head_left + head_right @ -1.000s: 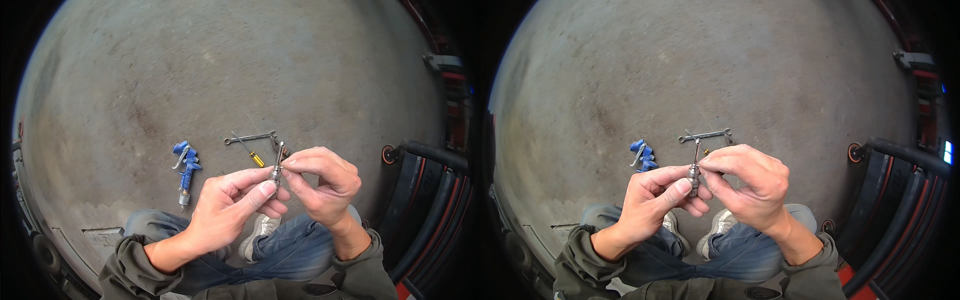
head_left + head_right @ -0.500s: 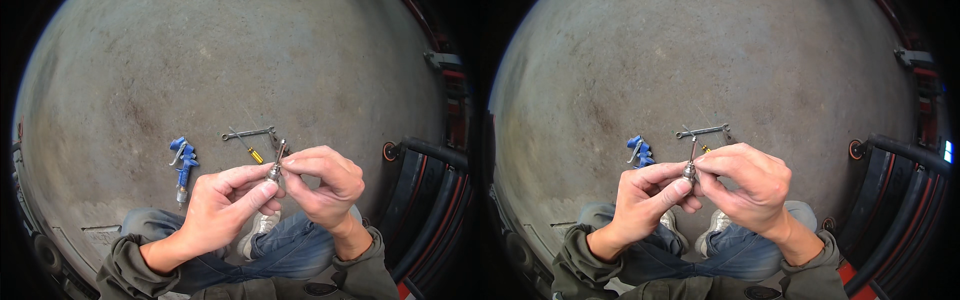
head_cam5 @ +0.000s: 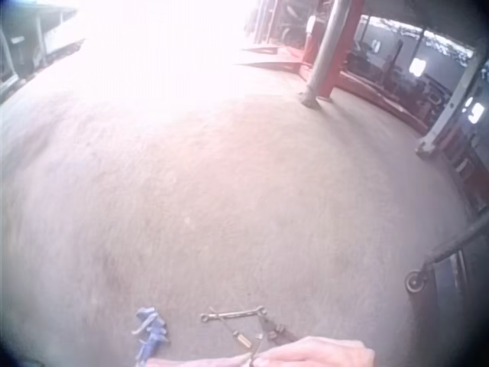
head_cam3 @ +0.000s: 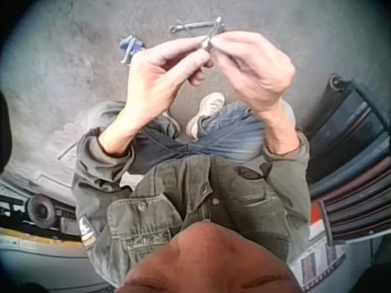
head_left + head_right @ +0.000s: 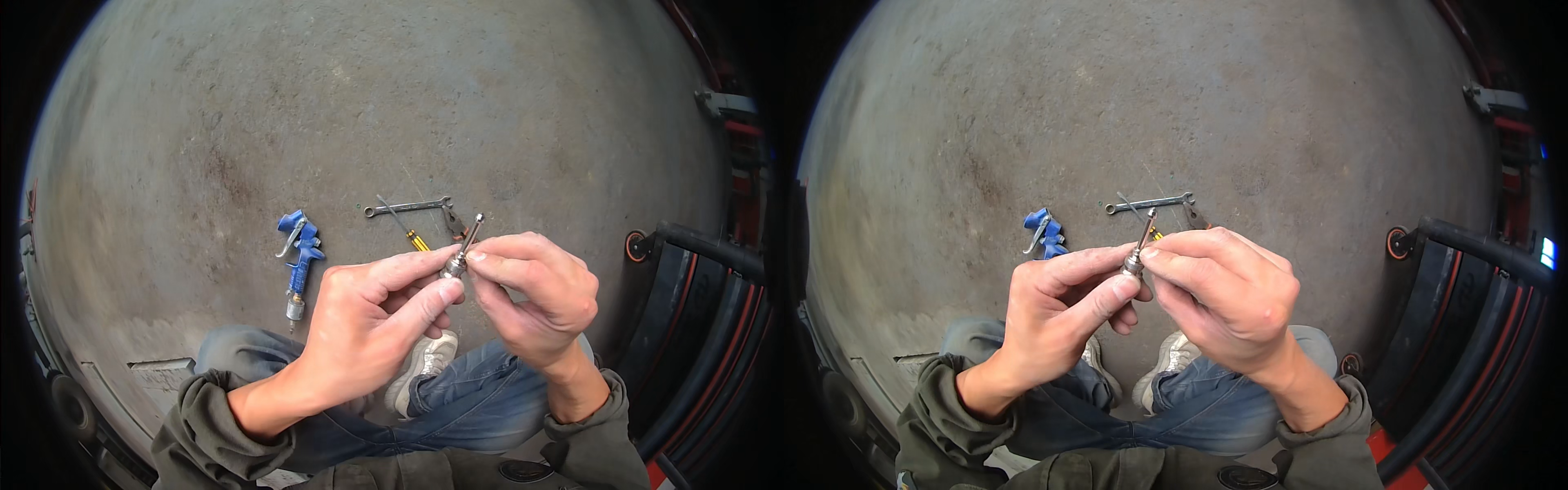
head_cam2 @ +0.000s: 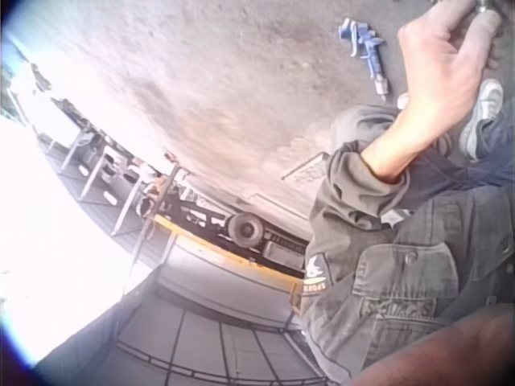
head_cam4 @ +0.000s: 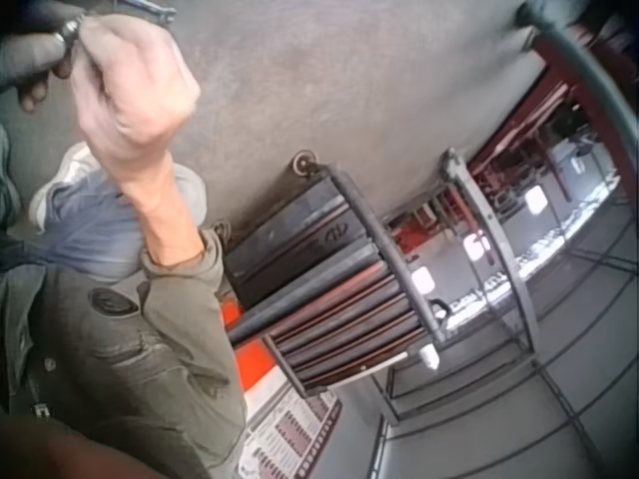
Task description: The person sits on the floor and assembles a small mechanical component using a screwdriver, wrench, and pliers. They repeatedly insert and remove a pin, tighten a nut, and adjust the assembly while handling the parts with both hands.
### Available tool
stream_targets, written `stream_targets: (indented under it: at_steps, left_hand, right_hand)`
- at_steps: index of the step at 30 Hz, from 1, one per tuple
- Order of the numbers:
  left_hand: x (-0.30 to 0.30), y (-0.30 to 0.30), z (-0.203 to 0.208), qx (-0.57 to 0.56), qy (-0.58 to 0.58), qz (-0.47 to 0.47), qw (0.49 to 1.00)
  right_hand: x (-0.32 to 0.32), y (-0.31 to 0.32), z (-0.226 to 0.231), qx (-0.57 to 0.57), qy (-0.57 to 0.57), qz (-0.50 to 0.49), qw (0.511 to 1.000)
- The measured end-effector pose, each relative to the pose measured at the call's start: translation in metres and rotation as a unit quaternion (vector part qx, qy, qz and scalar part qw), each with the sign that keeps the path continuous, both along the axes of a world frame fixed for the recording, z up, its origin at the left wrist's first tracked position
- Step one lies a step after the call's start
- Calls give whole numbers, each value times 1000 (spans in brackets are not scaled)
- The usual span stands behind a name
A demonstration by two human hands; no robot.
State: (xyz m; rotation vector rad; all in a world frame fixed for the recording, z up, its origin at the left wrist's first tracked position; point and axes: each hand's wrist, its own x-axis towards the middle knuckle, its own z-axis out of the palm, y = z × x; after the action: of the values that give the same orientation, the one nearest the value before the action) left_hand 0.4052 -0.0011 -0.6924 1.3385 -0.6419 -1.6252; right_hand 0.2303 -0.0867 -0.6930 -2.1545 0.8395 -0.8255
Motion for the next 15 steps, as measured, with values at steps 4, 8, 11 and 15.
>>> stream_targets:
  at_steps: [4,8,11,15]
  left_hand:
    - [3,0,6,-38,-66,-34,997]
    - [6,3,4,-82,-91,-80,989]
    - [5,5,3,-97,-83,-70,989]
    - [6,9,0,-100,-102,-69,987]
  right_hand:
    - [-6,-4,7,81,-20,23,996]
    - [-9,-9,10,133,-29,45,990]
    - [-9,-10,12,176,-36,44,983]
    - [-7,-12,13,207,-24,59,976]
